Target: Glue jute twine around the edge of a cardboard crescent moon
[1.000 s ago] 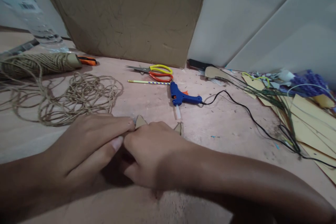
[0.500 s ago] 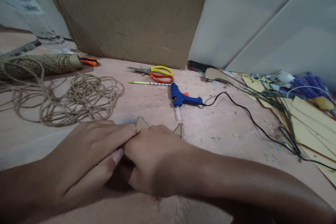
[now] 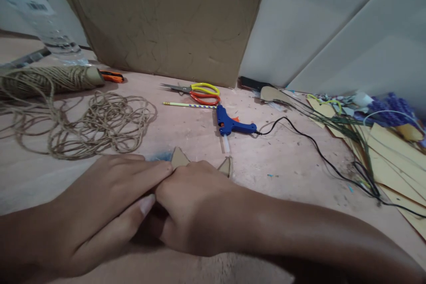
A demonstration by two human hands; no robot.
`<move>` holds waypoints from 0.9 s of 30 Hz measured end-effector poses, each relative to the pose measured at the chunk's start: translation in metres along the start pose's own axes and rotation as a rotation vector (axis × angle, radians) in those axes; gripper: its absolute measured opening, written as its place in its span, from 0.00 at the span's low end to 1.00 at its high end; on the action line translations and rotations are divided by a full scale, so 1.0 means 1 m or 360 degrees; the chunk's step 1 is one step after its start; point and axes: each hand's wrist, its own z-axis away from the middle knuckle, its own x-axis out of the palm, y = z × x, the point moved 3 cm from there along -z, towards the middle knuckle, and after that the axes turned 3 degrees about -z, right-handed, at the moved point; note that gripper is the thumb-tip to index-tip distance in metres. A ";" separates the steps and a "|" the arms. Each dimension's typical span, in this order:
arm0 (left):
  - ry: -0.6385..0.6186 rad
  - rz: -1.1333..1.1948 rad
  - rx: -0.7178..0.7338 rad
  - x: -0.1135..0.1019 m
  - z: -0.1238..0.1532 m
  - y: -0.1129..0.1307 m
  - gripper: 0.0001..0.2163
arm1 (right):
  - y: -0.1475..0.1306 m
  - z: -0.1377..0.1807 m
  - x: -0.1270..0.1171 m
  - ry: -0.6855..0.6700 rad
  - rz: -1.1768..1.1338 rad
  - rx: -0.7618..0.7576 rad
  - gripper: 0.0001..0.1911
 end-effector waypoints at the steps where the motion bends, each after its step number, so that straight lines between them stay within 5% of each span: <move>1: 0.0005 -0.0017 -0.0021 0.000 0.000 0.001 0.18 | 0.000 0.000 -0.001 -0.0032 0.0008 0.0000 0.12; 4: 0.0016 -0.0073 -0.0088 0.003 0.000 0.002 0.20 | 0.001 -0.002 0.000 -0.0124 0.0026 -0.0058 0.12; 10: -0.0045 0.0176 0.0046 0.004 -0.002 -0.003 0.09 | 0.002 -0.001 0.007 -0.0003 0.0026 -0.0038 0.13; 17: -0.0013 0.0076 -0.0110 0.006 -0.001 -0.001 0.20 | 0.003 -0.004 0.007 -0.0110 -0.0054 -0.0165 0.12; 27: -0.0010 0.0234 0.0041 0.005 0.000 -0.007 0.07 | 0.007 -0.005 0.011 0.0063 0.0102 -0.0112 0.16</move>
